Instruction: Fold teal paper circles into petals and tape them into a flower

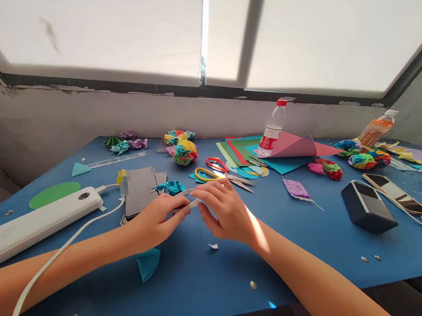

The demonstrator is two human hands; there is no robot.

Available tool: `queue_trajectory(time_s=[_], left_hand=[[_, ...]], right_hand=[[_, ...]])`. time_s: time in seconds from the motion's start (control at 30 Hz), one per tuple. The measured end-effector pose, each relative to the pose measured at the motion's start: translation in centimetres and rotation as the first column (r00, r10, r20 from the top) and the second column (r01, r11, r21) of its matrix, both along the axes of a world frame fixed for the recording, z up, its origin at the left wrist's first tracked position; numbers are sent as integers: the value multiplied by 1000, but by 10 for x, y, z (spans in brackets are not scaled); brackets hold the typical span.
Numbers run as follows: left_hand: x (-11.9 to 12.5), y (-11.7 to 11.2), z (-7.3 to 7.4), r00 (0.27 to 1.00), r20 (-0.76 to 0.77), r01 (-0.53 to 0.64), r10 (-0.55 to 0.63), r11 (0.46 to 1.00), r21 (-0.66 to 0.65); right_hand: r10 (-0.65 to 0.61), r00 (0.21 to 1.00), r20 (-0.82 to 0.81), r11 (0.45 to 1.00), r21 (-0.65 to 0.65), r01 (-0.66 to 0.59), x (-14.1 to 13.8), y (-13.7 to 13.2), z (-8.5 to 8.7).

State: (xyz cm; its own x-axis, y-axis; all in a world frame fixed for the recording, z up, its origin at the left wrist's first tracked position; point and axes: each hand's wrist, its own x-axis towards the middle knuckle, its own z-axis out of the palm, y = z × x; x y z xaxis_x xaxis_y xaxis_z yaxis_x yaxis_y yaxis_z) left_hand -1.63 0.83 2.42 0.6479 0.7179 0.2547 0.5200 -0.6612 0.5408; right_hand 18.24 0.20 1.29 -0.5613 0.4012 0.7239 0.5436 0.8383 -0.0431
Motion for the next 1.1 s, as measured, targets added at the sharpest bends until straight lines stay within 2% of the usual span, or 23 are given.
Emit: queue_trajectory(time_s=[0.13,0.23,0.5,0.77,0.97,1.1], left_hand=[[1,-3,0,1000,-3,-10,10,1000,8],[0,-2,1,1000,28,-7,7,1000,-19],[-2,2,5,997,80,-7,18,991,-131],[-1,3,6,999,48,-19,24,995,-94],[0,2,9,997,55,-44,52,989,-139],[1,-1,11,995,71,-63,77,982,-178]], right_hand=[[-18,998,57,995,96,12,-4,-2,-3],[-33,999,32,993,115,29,-5,0,-5],[-56,997,-49,996,70,59,-9,-1,-8],[-78,989,-130,996,-45,72,-15,-1,-12],[-98,987,-124,985,127,113,-16,-2,-13],[-154,985,-77,968,189,166,-18,-3,-12]])
